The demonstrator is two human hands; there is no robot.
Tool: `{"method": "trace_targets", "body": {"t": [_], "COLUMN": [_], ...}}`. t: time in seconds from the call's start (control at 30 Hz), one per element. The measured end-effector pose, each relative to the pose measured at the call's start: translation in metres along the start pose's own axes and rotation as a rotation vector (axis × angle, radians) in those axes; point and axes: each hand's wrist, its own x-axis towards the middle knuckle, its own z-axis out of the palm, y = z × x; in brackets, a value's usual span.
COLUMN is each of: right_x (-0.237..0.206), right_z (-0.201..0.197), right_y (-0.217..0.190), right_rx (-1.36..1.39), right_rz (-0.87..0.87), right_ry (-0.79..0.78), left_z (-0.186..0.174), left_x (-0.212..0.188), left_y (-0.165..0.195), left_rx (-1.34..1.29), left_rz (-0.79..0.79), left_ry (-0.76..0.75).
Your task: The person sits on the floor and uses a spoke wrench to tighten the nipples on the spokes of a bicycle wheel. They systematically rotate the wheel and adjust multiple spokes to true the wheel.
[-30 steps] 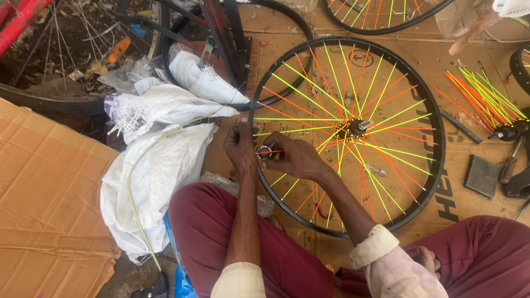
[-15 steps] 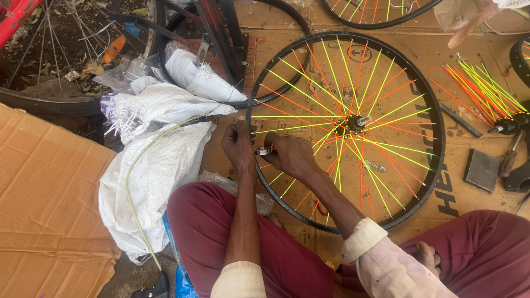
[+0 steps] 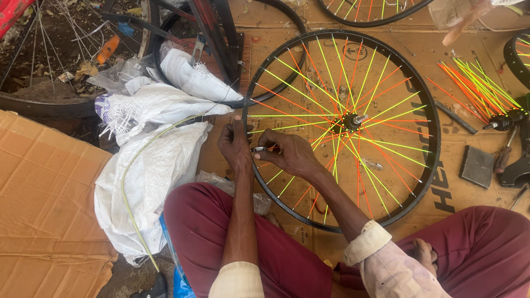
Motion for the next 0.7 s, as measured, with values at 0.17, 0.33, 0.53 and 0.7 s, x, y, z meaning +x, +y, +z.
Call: {"method": "trace_targets", "body": {"t": [0.17,0.33,0.53,0.7], "right_x": [0.002,-0.016,-0.042,-0.023], "right_z": [0.003,-0.003,-0.005,-0.006], "right_y": [-0.002,0.0,0.01,0.016], "right_rx": [-0.022,0.06,-0.273,-0.428], "right_rz": [0.012,-0.291,-0.313,-0.252], "right_ry": [0.118,0.194,-0.04,-0.239], "left_z": [0.0,0.001,0.004,0.004], "left_x": [0.002,0.001,-0.003,0.0], "left_y": [-0.003,0.001,0.003,0.003], "left_rx": [-0.004,-0.026,-0.014,0.014], "left_rz": [0.017,-0.002,-0.032,0.007], "left_ry": [-0.01,-0.012,-0.002,-0.013]}}
